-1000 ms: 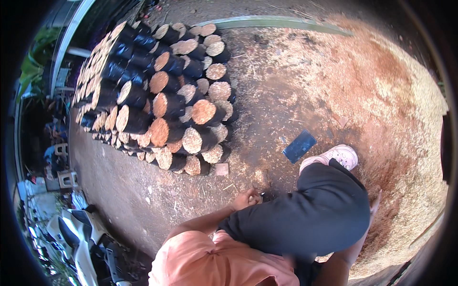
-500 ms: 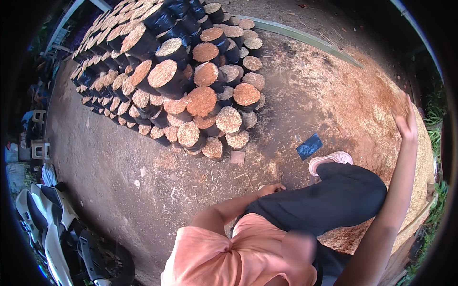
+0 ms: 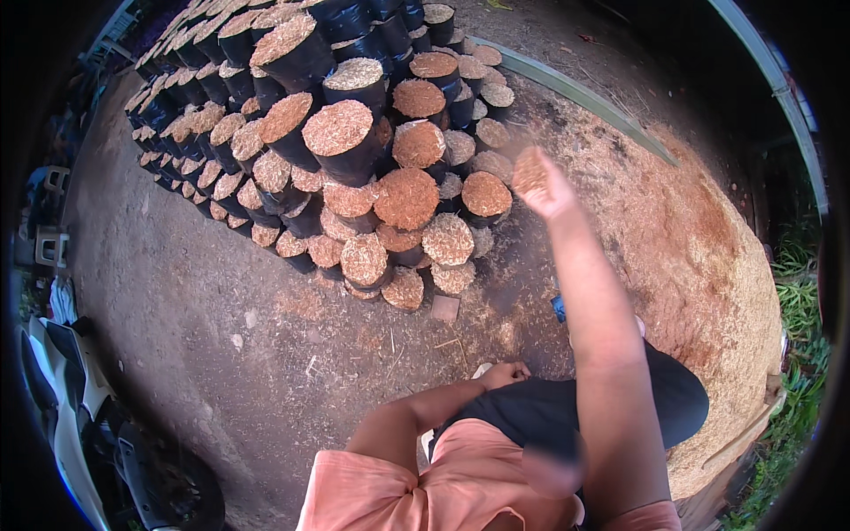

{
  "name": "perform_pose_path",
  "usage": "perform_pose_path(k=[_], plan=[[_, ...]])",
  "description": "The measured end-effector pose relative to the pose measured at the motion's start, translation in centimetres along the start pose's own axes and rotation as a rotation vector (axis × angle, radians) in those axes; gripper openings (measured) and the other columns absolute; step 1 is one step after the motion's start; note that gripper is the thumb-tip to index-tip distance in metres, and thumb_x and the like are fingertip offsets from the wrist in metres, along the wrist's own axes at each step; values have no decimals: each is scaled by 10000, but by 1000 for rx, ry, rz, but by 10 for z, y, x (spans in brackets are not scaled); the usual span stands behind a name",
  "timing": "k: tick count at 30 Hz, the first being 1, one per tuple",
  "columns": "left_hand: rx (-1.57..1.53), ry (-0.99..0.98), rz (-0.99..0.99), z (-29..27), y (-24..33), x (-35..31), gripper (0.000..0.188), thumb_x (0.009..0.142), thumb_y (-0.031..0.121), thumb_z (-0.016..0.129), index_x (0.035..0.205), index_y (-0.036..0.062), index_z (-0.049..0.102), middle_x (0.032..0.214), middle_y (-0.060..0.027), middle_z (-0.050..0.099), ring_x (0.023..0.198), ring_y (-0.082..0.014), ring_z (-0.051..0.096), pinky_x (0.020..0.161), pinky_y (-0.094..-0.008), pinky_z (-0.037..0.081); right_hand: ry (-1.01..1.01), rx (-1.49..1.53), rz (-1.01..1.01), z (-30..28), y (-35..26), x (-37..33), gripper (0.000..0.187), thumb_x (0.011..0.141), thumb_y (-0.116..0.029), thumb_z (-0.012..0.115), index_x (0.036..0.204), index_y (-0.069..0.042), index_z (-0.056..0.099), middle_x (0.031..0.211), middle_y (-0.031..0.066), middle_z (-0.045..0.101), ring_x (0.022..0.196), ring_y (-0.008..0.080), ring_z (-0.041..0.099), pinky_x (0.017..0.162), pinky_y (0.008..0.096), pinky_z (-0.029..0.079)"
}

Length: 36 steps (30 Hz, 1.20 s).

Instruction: The person scoops wood pellets from a large pile into a black plastic bag using a small scoop, then seals the bag. The person repeats this process multiple times, filling and sealing several bags.

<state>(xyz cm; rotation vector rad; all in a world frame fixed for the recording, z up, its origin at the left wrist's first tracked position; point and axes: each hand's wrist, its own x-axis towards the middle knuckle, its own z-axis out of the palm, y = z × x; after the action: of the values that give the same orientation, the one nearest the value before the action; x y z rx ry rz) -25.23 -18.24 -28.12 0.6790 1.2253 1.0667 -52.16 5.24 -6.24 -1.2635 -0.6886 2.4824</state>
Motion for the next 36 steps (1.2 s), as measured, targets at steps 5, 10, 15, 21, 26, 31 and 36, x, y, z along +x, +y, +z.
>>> perform_pose_path(k=[5, 10, 15, 21, 26, 31, 36], plan=[[28, 59, 48, 3, -3, 3, 269, 915, 222, 579, 1115, 53, 639, 978, -113, 708, 937, -224, 677, 848, -336, 509, -9, -94, -153, -14, 51, 33, 432, 905, -191, 703, 1280, -61, 533, 1211, 131, 615, 1087, 267, 614, 944, 431, 524], [-9, 41, 28, 3, -3, 2, 253, 913, 198, 577, 1100, 42, 645, 941, -109, 706, 901, -214, 676, 829, -332, 510, 19, -113, -300, -18, 67, 44, 314, 874, -147, 745, 1155, -93, 616, 1138, 66, 662, 1064, 201, 617, 975, 370, 475], [-46, 21, 12, 3, -3, 2, 247, 910, 184, 582, 1092, 30, 645, 920, -106, 702, 873, -202, 670, 811, -326, 510, 56, -199, -360, -14, 75, 34, 349, 868, -125, 744, 1184, -63, 611, 1186, 99, 646, 1115, 200, 590, 1013, 354, 430], [-62, 31, 26, 4, -4, 2, 229, 915, 161, 583, 1089, 25, 645, 900, -98, 700, 859, -191, 667, 797, -324, 510, -23, -300, -454, -13, 81, 28, 350, 886, -88, 709, 1219, -64, 604, 1180, 95, 643, 1113, 191, 583, 1029, 340, 407], [-44, -7, -18, 0, 2, 0, 221, 928, 158, 580, 1097, 29, 641, 934, -92, 698, 876, -174, 655, 806, -317, 506, 29, -480, -543, -14, 84, 24, 296, 894, -54, 683, 1186, -90, 649, 1171, 60, 644, 1105, 163, 574, 1009, 311, 414], [-27, -22, -48, -3, 11, -3, 221, 931, 159, 581, 1106, 35, 636, 947, -92, 694, 887, -174, 654, 818, -315, 504, -18, -743, -740, -18, 88, 25, 307, 897, -45, 668, 1202, -78, 655, 1233, 78, 633, 1137, 190, 576, 1037, 321, 404], [-37, -2, -60, -1, 9, -5, 226, 931, 157, 576, 1116, 41, 634, 954, -96, 693, 902, -181, 658, 832, -315, 504, -75, -1398, -1039, -37, 99, 32, 448, 897, -86, 659, 1333, -58, 559, 1432, 169, 482, 1321, 322, 461, 1118, 384, 357]])
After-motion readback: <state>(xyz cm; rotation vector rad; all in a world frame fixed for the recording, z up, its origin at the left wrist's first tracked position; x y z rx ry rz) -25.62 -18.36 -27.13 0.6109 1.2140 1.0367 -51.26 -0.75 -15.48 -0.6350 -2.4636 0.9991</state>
